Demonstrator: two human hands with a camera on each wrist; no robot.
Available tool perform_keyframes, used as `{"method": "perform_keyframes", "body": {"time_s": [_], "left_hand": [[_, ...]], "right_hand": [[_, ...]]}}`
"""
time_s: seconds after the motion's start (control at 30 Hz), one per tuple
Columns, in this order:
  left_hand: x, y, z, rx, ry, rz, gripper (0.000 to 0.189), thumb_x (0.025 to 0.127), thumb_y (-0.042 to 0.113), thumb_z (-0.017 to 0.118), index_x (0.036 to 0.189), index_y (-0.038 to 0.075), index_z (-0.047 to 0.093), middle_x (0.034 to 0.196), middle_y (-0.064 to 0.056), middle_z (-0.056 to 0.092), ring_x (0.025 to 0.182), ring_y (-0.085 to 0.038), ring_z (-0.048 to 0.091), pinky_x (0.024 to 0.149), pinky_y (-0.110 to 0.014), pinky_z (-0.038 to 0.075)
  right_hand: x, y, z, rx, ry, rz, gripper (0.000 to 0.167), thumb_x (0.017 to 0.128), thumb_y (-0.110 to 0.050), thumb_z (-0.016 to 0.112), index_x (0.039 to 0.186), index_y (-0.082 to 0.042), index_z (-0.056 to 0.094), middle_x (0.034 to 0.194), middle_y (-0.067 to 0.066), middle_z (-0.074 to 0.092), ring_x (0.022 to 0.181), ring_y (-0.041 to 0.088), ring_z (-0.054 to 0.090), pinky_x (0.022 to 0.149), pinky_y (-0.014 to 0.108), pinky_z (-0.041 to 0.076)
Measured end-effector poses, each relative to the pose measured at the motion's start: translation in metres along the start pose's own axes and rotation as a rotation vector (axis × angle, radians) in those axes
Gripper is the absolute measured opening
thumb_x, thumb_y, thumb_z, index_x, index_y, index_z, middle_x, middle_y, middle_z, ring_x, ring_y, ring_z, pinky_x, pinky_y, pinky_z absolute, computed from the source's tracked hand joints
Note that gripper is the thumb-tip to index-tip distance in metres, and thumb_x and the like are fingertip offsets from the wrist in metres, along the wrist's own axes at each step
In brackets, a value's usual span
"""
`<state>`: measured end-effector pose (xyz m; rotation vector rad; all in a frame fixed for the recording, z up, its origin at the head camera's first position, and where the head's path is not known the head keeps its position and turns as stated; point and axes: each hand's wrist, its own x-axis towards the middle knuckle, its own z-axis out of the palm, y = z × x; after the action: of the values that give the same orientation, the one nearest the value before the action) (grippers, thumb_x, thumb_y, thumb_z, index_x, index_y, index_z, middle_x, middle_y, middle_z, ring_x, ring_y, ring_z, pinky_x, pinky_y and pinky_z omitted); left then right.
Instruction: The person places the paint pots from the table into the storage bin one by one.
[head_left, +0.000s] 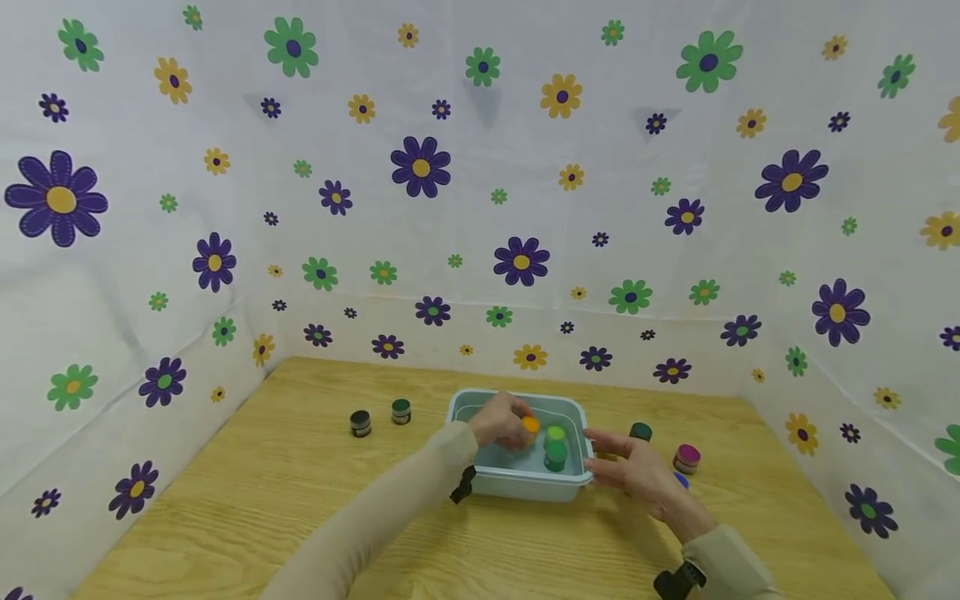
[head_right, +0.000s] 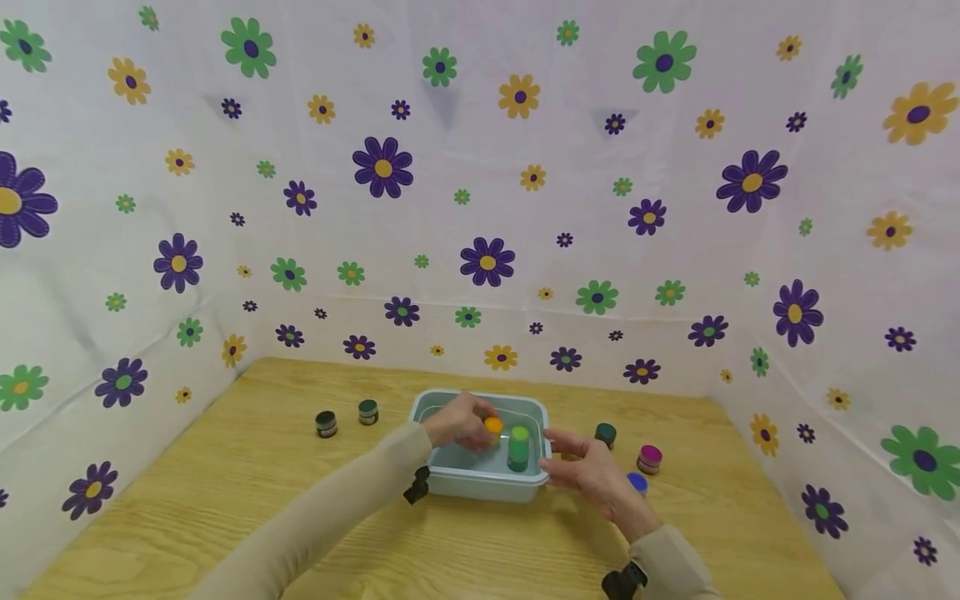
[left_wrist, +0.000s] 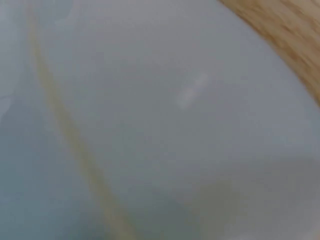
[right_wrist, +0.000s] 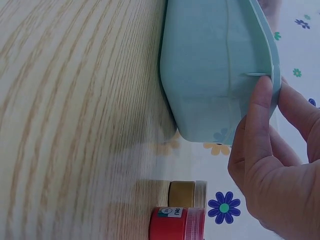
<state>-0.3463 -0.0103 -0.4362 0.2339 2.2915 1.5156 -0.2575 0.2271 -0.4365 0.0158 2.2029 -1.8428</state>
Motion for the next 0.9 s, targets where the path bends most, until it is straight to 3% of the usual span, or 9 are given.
{"method": "perform_keyframes", "body": {"time_s": [0.17, 0.47, 0.67, 0.9], "left_hand": [[0.0005, -0.0010, -0.0007, -0.006, -0.040, -0.023, 0.040, 0.076, -0.009, 0.075, 0.114, -0.004, 0.067, 0.088, -0.013, 0.068, 0.084, -0.035, 0.073, 0.074, -0.041, 0.063], [0.0002, 0.0012, -0.0021, 0.064, -0.086, -0.048, 0.044, 0.078, -0.008, 0.074, 0.121, -0.004, 0.065, 0.092, -0.016, 0.071, 0.087, -0.034, 0.073, 0.078, -0.043, 0.062], [0.0036, 0.0010, -0.0011, 0.059, -0.102, -0.041, 0.045, 0.081, -0.010, 0.068, 0.125, 0.000, 0.064, 0.101, -0.014, 0.068, 0.088, -0.033, 0.072, 0.077, -0.041, 0.063], [0.0064, -0.0024, 0.0004, 0.041, -0.098, -0.007, 0.047, 0.080, -0.013, 0.064, 0.126, -0.003, 0.063, 0.115, -0.022, 0.065, 0.090, -0.037, 0.071, 0.076, -0.041, 0.063]], "right_hand": [[0.0009, -0.0007, 0.0005, 0.003, 0.006, 0.004, 0.064, 0.087, -0.013, 0.074, 0.144, -0.003, 0.047, 0.145, 0.029, 0.042, 0.098, 0.019, 0.067, 0.089, 0.037, 0.059], [0.0011, -0.0022, -0.0001, -0.004, -0.004, -0.009, 0.064, 0.088, -0.013, 0.073, 0.145, -0.002, 0.046, 0.144, 0.029, 0.042, 0.098, 0.018, 0.066, 0.088, 0.036, 0.060], [0.0009, -0.0032, -0.0013, -0.005, -0.006, -0.010, 0.063, 0.089, -0.013, 0.072, 0.145, -0.002, 0.045, 0.145, 0.029, 0.041, 0.097, 0.017, 0.067, 0.088, 0.035, 0.060], [0.0013, -0.0009, -0.0006, 0.002, -0.007, -0.008, 0.064, 0.088, -0.014, 0.073, 0.145, -0.002, 0.046, 0.144, 0.028, 0.043, 0.094, 0.017, 0.067, 0.086, 0.034, 0.060]]}}
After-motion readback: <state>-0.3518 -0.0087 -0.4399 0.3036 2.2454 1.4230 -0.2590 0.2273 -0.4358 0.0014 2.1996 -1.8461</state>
